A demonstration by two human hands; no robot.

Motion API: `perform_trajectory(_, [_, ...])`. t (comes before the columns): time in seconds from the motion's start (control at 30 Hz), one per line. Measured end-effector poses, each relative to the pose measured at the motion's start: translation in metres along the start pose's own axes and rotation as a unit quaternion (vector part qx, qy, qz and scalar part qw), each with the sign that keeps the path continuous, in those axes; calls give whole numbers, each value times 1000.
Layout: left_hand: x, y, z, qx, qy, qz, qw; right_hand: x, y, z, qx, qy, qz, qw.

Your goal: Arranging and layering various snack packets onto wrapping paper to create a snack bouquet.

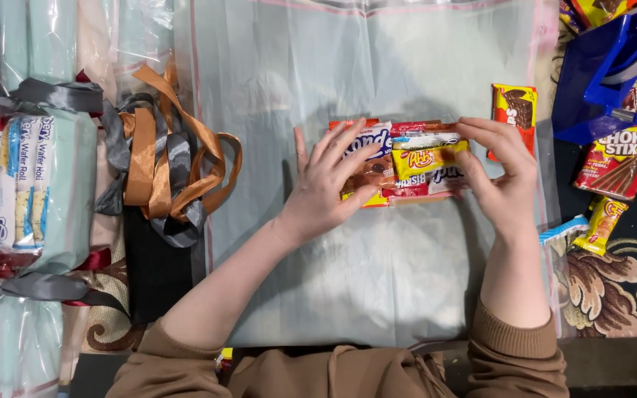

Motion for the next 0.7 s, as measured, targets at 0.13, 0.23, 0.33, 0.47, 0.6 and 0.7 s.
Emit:
perform_trajectory(0.13, [-9,10,9,23,59,47,997,-18,-3,-3,82,-18,-18,996])
perform_trajectory(0.23, [-3,23,19,18,66,96,993,-25,-10,10,149,-43,2,988])
perform_trajectory(0.33, [4,36,27,36,83,84,992,-23,-14,20,205,20,14,979])
perform_trajectory(0.47, [9,44,33,65,116,79,988,-21,-17,27,220,-14,-12,975])
perform_trajectory(0.6, [11,46,33,63,120,52,989,-23,-17,30,209,-23,-28,977])
perform_trajectory(0.7, [10,49,32,62,106,27,992,-24,-14,23,220,-13,-30,975])
Point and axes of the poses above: each hand's wrist, its own y-axis towards the middle knuckle, its own x-axis out of the palm, z = x × y, the point moved 3 cm from there along y, towards the middle knuckle, and after that the axes turned 14 degrees about y, right-handed, at the moved point
